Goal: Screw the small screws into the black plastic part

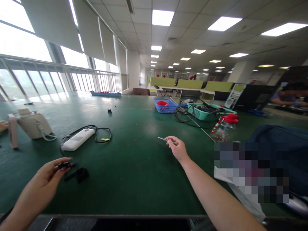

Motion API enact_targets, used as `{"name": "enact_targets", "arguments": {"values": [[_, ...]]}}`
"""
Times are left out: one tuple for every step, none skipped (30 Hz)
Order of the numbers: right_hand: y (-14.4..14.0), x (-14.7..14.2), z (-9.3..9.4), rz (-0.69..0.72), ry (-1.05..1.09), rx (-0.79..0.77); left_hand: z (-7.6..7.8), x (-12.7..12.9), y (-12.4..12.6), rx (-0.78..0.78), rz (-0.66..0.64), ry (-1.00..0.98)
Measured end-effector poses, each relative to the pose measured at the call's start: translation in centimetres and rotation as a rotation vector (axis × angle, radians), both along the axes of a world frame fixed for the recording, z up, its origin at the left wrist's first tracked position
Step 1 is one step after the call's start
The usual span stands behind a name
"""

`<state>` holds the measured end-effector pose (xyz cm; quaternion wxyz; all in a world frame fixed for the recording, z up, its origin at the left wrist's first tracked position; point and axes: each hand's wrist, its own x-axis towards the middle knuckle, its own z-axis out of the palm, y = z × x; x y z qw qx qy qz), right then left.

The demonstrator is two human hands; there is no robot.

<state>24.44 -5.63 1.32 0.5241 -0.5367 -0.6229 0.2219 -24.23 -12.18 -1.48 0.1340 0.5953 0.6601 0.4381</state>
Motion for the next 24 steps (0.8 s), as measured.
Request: {"name": "enact_targets", "arguments": {"values": [[0.0,0.0,0.0,0.0,-0.005,0.001,0.0,-0.1,0.0,-0.002,-0.025,-0.009],[0.0,0.0,0.0,-0.001,-0.009,0.007,0.0,-0.2,-0.1,-0.008,-0.059,-0.027],[0.0,0.0,0.0,-0.003,-0.012,0.014,0.1,-0.1,-0.3,-0.017,-0.094,-0.03],[0.0,0.0,0.0,-0.004,-0.012,0.021,0.2,0.0,-0.5,-0.015,-0.106,0.001],[0.0,0.0,0.0,-0.005,-0.012,0.027,0.3,0.1,-0.7,-0.021,-0.108,0.057],[0.0,0.0,0.0,-0.006,-0.01,0.029,0.4,0.2,-0.8,-0.036,-0.104,0.131],[0.0,0.0,0.0,-0.006,-0.01,0.028,0.5,0.3,-1.0,-0.048,-0.097,0.21],[0.0,0.0,0.0,-0.005,-0.01,0.024,0.5,0.4,-1.0,-0.053,-0.096,0.282],[0.0,0.0,0.0,-0.004,-0.012,0.021,0.5,0.5,-1.1,-0.051,-0.111,0.337],[0.0,0.0,0.0,-0.003,-0.016,0.018,0.5,0.5,-1.0,-0.044,-0.14,0.373],[0.0,0.0,0.0,-0.002,-0.019,0.018,0.6,0.6,-0.9,-0.037,-0.177,0.394],[0.0,0.0,0.0,-0.002,-0.018,0.021,0.6,0.5,-0.7,-0.031,-0.214,0.404],[0.0,0.0,0.0,-0.002,-0.016,0.024,0.6,0.5,-0.6,-0.031,-0.246,0.41],[0.0,0.0,0.0,-0.003,-0.012,0.025,0.7,0.4,-0.4,-0.038,-0.274,0.413],[-0.1,0.0,0.0,-0.004,-0.009,0.023,0.9,0.3,-0.2,-0.049,-0.298,0.414],[-0.1,0.0,0.0,-0.004,-0.008,0.018,1.0,0.2,0.0,-0.064,-0.319,0.416],[-0.1,0.0,0.1,-0.004,-0.009,0.012,1.2,0.0,0.2,-0.085,-0.339,0.416],[-0.1,0.0,0.1,-0.003,-0.013,0.006,1.4,-0.1,0.3,-0.109,-0.359,0.416],[-0.1,0.0,0.1,-0.002,-0.016,0.002,1.6,-0.2,0.4,-0.134,-0.376,0.412],[-0.1,0.0,0.1,-0.003,-0.016,0.001,1.9,-0.3,0.5,-0.158,-0.395,0.406],[-0.1,0.0,0.1,-0.002,-0.016,0.002,2.1,-0.3,0.7,-0.18,-0.415,0.397],[-0.1,0.0,0.2,-0.002,-0.015,0.003,2.3,-0.3,0.8,-0.197,-0.436,0.386],[-0.1,-0.1,0.2,-0.001,-0.014,0.004,2.5,-0.2,0.9,-0.211,-0.456,0.379],[-0.1,-0.1,0.2,0.002,-0.014,0.005,2.7,-0.1,1.0,-0.223,-0.475,0.377]]}}
